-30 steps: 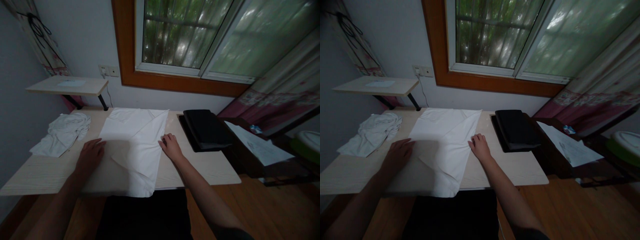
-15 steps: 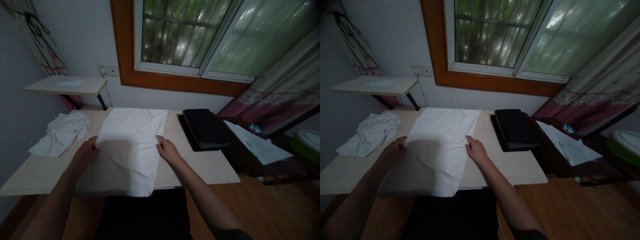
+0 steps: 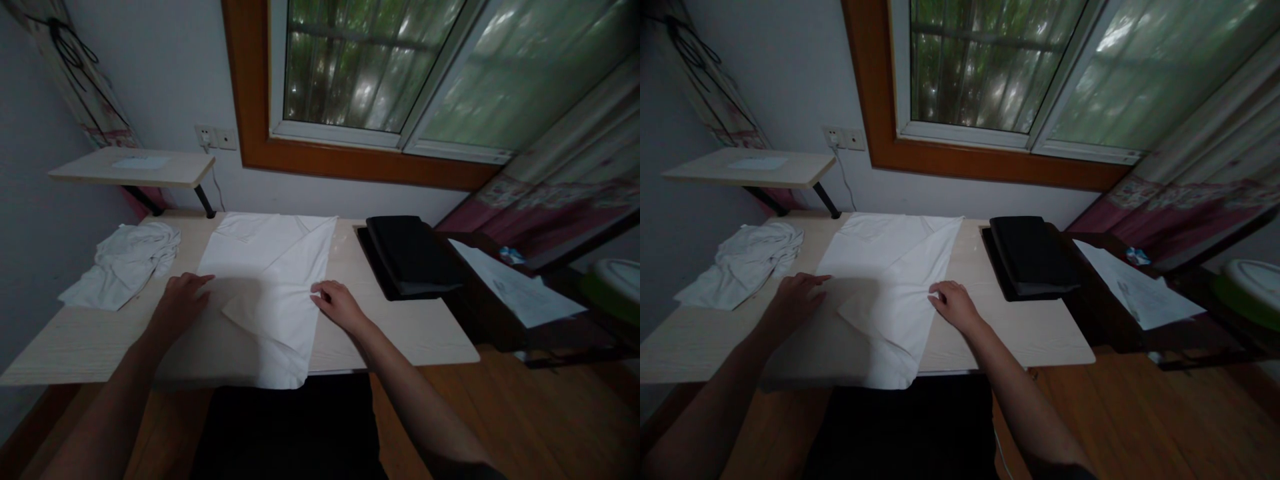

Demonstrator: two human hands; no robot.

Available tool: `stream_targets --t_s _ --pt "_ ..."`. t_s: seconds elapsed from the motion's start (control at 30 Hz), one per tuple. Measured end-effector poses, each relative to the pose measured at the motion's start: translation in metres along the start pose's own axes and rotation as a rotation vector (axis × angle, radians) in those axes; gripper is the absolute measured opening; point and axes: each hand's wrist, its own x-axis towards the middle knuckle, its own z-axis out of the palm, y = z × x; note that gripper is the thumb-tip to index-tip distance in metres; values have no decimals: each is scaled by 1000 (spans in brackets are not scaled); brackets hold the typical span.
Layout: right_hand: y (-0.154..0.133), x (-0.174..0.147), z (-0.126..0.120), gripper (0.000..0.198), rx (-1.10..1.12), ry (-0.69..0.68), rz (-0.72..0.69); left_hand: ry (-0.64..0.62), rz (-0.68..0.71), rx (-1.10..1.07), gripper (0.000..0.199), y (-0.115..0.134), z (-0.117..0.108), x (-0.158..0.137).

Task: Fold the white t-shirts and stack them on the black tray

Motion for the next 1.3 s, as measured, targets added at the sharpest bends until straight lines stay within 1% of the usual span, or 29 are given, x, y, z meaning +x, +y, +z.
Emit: stream_targets --t_s 0.07,0.17,0.23,0.3,0.4,0.47,0.57,0.63,0.7,0.73,0.77,0.8,0.83,0.9,0.93,1.0,1.07,1.1,1.13,1.2,1.3 --pt "-6 -3 0 15 51 -12 -85 -48 51 -78 39 8 1 2" --pt "-23 -9 1 21 141 -73 -243 -125 84 -188 39 20 7 5" --pt "-38 -12 0 25 216 -191 -317 -161 73 -249 39 26 11 8" --pt "-54 -16 -3 26 278 -376 -329 -178 44 -301 39 32 16 11" --pt "-70 -19 -10 23 349 -647 -254 -184 14 -361 40 36 20 14" --pt "-77 -20 -14 20 409 -783 -201 -180 15 -390 40 37 20 16" --pt "-82 -23 -18 14 454 -913 -149 -186 24 -417 40 40 19 16" --pt "-84 -25 -18 17 509 -1006 -74 -203 16 -422 41 41 18 15" --pt "-87 -27 -17 23 641 -1142 38 -214 10 -420 42 41 19 15" --pt "-87 -27 -16 26 712 -1193 88 -215 10 -419 42 41 20 14" --pt "-87 -27 -15 27 767 -1214 124 -215 14 -418 42 40 21 14" --pt "-86 -25 -15 27 795 -1196 142 -214 20 -418 42 39 22 13" --pt "-83 -23 -14 26 797 -1141 148 -215 27 -419 42 37 23 13" --pt "-73 -15 -12 24 758 -939 150 -226 33 -427 42 36 25 12" --pt "-65 -9 -12 24 720 -804 146 -232 29 -430 43 35 25 11" --pt "-47 2 -10 22 591 -473 145 -237 17 -432 45 35 25 11" --pt "-28 12 -8 22 365 -168 168 -231 8 -422 46 36 25 10" --pt "-21 17 -8 25 251 -57 202 -226 6 -414 46 36 25 9" --pt "-14 20 -7 29 143 24 227 -222 3 -406 46 37 25 9" --pt "-7 26 -6 38 -35 117 260 -224 2 -397 47 37 25 8" --pt "-6 31 -1 46 -225 151 268 -229 7 -398 47 37 25 8"
